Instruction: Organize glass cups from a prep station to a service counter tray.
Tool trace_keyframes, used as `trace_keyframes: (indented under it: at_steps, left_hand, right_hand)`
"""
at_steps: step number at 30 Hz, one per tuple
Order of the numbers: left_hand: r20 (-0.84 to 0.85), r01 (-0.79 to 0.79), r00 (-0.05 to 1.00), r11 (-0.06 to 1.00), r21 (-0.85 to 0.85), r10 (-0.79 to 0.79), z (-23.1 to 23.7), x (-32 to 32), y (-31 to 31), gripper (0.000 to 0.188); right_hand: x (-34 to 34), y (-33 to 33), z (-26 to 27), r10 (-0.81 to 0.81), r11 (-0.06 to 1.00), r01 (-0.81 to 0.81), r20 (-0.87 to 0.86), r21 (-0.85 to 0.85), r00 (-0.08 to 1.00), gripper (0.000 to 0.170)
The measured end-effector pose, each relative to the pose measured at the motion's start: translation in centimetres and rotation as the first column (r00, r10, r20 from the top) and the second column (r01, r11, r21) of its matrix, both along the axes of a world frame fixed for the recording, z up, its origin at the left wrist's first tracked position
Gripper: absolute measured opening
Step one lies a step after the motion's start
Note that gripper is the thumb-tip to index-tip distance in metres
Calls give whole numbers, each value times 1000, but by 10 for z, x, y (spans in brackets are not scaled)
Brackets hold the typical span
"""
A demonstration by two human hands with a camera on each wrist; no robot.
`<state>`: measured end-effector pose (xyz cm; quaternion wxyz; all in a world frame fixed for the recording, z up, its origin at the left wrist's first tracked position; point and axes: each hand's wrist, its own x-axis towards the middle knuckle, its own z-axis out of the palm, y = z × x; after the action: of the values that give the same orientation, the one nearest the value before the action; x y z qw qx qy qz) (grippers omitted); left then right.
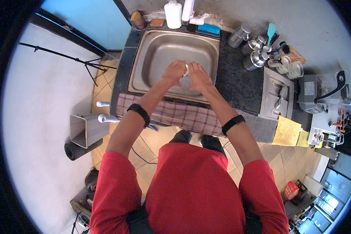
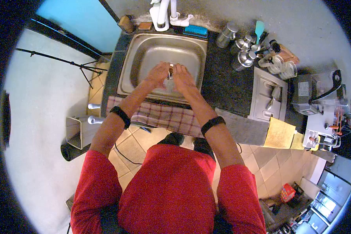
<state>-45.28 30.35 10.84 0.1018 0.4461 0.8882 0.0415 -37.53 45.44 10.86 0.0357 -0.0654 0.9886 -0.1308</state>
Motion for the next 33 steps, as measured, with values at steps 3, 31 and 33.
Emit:
trace_keyframes:
  at_steps: [3, 31, 33]
  left_hand:
    - [-69, 20, 997, 1000, -8, -21, -13, -5, -8, 98]
    - [-445, 279, 807, 914, -294, -389, -68, -4, -52, 27]
    - [-436, 304, 802, 907, -292, -409, -68, 0, -54, 28]
  right_hand:
    - [3, 3, 7, -55, 998, 55, 101, 1, 993, 100]
    - [19, 32, -50, 432, 875, -435, 62, 214, 900, 81]
    - [21, 29, -46, 406, 873, -405, 57, 270, 912, 79]
